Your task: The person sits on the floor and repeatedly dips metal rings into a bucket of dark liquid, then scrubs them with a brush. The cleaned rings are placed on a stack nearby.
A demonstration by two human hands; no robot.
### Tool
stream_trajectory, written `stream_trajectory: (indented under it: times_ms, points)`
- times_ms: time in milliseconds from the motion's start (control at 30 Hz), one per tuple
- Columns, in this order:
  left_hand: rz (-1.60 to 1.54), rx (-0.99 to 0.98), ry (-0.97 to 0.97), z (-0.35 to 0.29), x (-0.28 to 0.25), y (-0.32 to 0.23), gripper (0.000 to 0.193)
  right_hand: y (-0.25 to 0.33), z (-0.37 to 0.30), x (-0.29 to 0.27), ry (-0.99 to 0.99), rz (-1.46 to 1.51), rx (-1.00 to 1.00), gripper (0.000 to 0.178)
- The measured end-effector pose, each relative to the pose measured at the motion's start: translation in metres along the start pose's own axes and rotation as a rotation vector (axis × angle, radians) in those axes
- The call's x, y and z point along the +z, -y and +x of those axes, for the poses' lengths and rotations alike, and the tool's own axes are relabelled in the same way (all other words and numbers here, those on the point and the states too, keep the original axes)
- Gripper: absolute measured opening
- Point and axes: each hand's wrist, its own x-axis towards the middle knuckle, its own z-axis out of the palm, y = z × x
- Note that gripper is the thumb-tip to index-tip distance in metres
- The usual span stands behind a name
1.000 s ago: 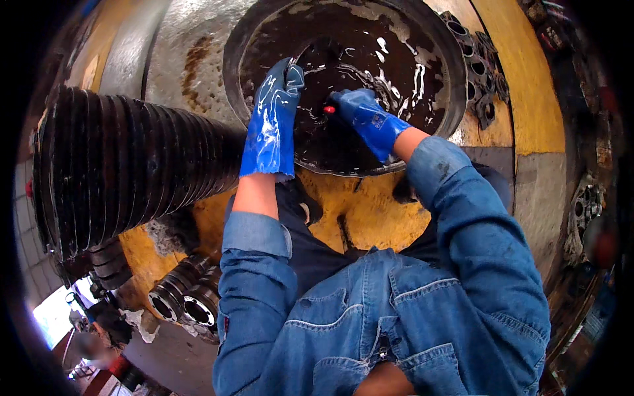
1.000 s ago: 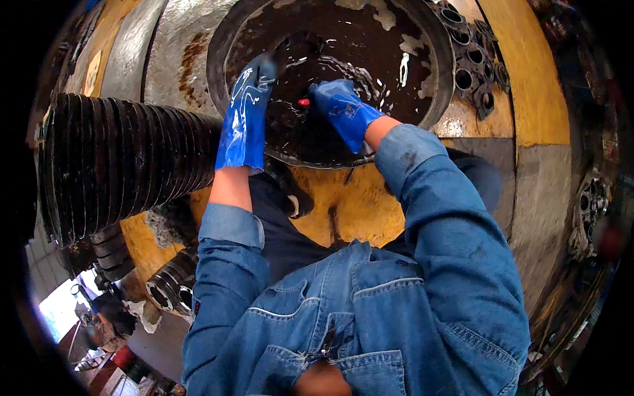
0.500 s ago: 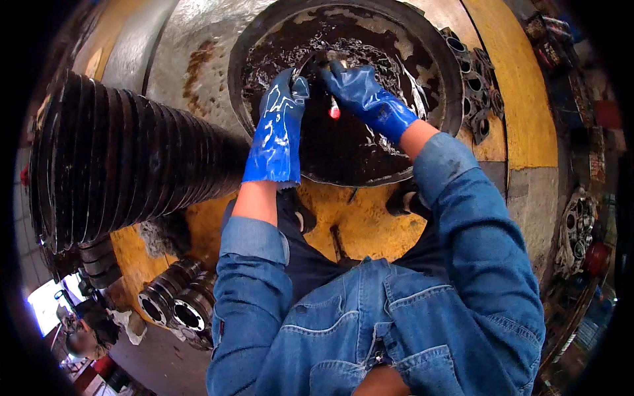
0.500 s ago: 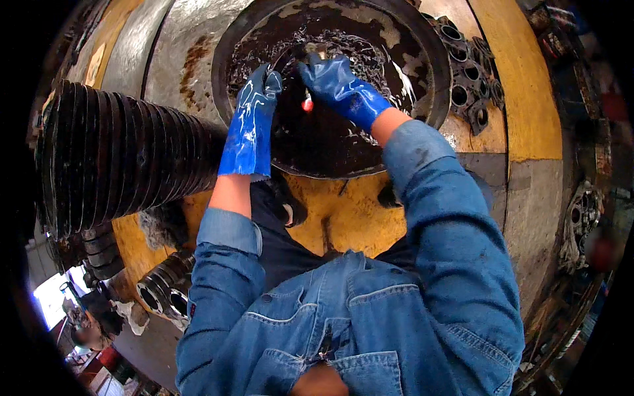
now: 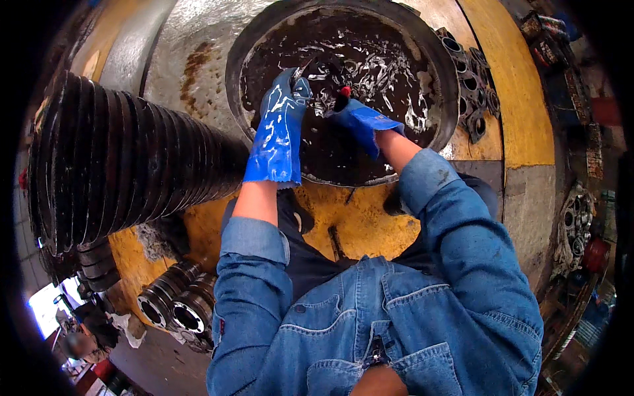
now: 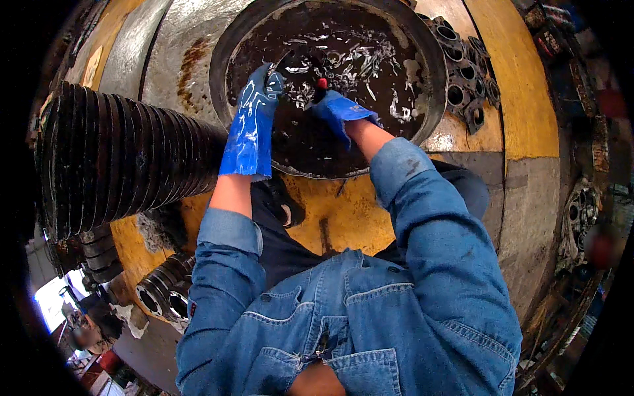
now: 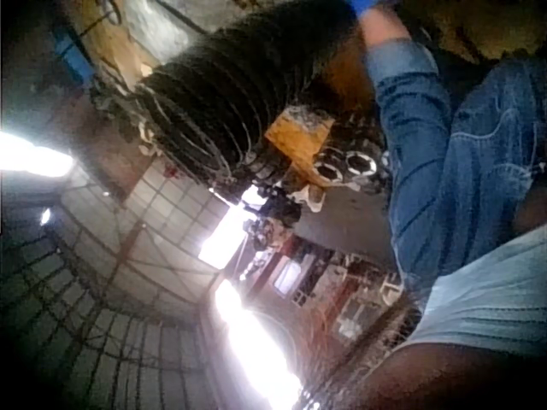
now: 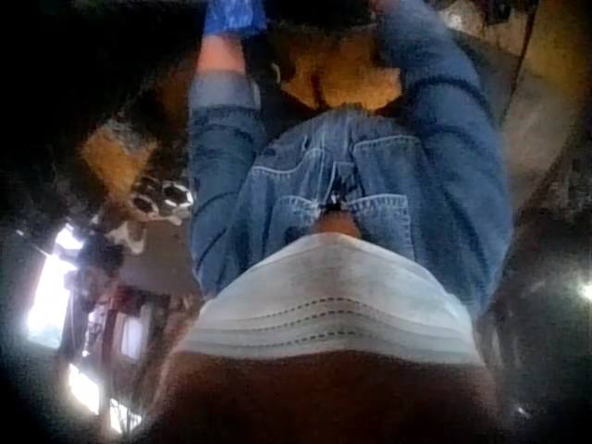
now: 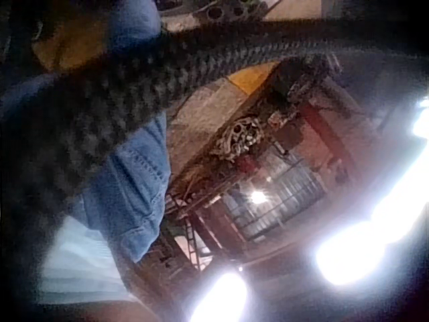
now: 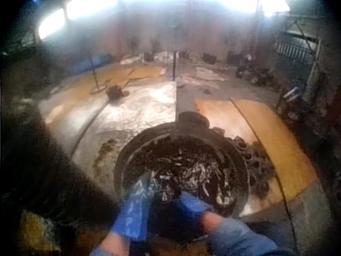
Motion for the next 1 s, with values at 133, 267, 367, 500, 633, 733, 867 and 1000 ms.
stream_trajectory:
  times_ms: [133,267,367,500,633,733,867,1000]
  points:
    - [-0.001,0.011,0.007,0.001,0.001,-0.003,0.049,-0.002,-0.035,-0.003,0.342,0.688,-0.020,0.029]
    - [0.008,0.020,0.011,0.004,0.001,-0.007,0.049,-0.007,-0.030,0.007,0.015,0.038,-0.781,0.026]
    - [0.007,0.032,0.013,0.006,0.002,-0.011,0.048,-0.027,0.015,0.013,0.005,0.488,-0.534,0.027]
    - [0.008,0.023,0.012,0.003,0.002,-0.007,0.048,-0.002,0.019,-0.010,0.252,1.464,0.193,0.019]
    - [0.010,0.030,0.022,0.003,0.004,-0.010,0.048,-0.005,0.015,-0.008,0.102,1.334,0.159,0.018]
    - [0.010,0.023,0.017,0.002,0.002,-0.007,0.047,-0.002,-0.020,0.006,-0.070,0.575,-0.551,0.020]
    - [0.008,0.024,0.023,0.000,0.004,-0.009,0.047,-0.003,-0.033,0.010,0.213,0.792,-0.180,0.026]
    - [0.010,0.013,0.022,-0.002,0.006,-0.004,0.047,0.009,-0.031,0.004,0.155,0.167,-0.163,0.034]
